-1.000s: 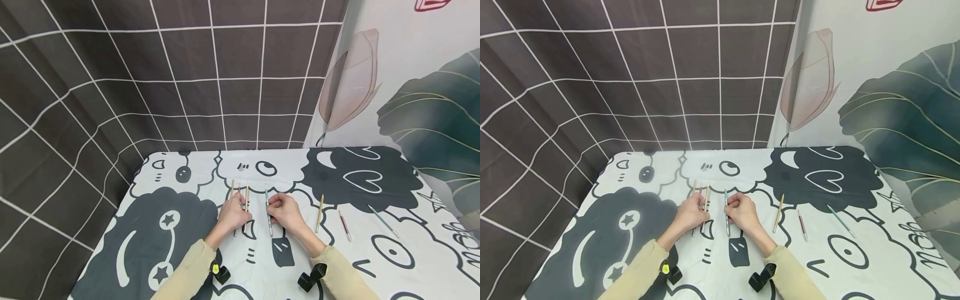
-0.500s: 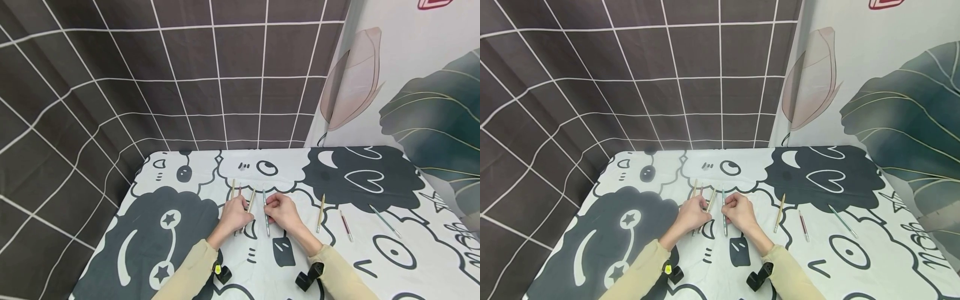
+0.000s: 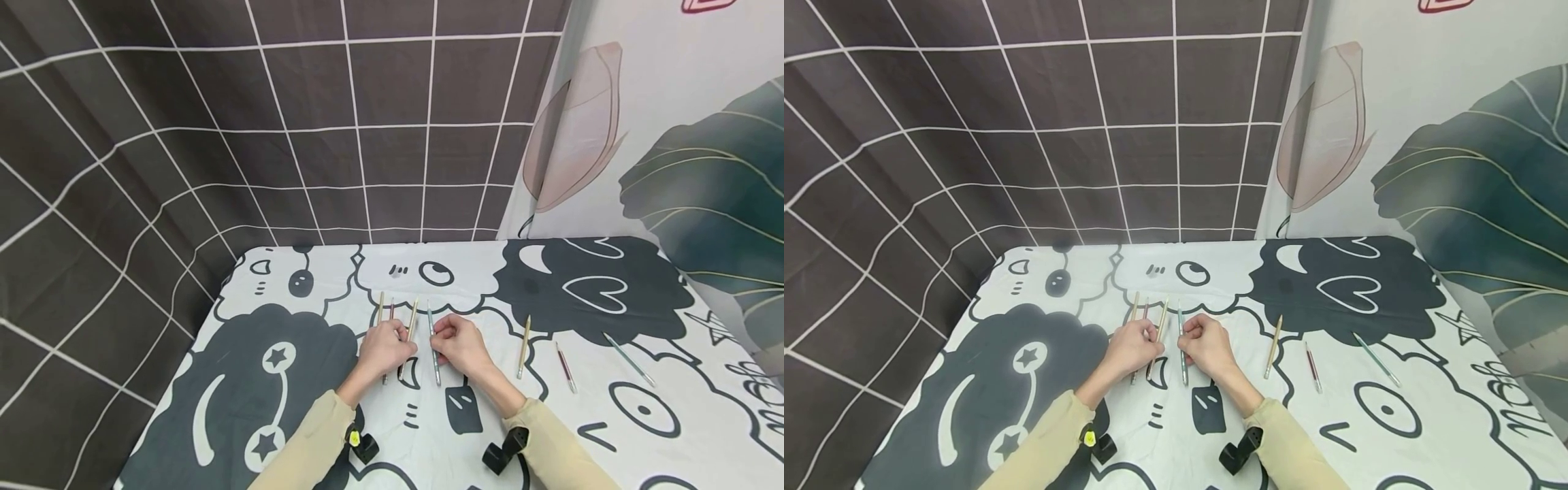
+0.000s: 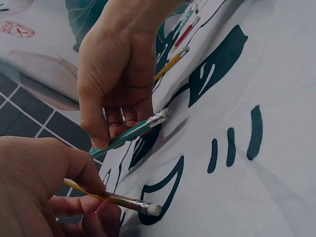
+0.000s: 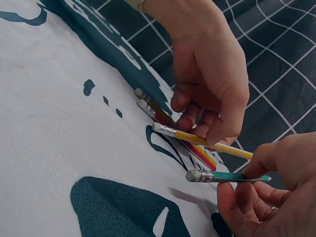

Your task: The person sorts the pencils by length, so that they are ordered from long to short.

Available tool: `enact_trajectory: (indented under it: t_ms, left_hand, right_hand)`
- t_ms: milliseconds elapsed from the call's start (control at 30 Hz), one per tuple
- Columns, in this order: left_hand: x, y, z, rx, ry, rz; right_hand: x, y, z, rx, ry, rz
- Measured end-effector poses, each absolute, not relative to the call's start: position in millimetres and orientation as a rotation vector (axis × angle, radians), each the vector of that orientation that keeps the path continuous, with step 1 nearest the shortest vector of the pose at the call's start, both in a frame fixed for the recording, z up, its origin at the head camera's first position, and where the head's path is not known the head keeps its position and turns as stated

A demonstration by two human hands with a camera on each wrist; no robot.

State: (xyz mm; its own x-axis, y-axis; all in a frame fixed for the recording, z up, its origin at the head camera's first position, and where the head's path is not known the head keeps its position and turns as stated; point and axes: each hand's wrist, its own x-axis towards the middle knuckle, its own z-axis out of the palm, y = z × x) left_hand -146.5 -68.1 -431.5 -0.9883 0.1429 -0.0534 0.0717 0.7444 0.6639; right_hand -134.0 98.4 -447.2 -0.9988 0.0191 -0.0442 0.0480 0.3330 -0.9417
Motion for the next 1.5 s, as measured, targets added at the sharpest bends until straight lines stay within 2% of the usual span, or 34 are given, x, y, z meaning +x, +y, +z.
enact_trajectory:
  t_ms: [633, 1500]
  left_hand:
    - [-153.8, -72.6, -429.2, 0.103, 2.761, 1.167]
    - [-154.2, -71.9, -427.2, 0.209, 2.801, 0.918]
  right_hand:
    - [-136.4, 94.5, -446.7, 0.053, 2.535, -1.796]
    - [-138.6, 83.6, -448.1, 0.048, 2.643, -1.579]
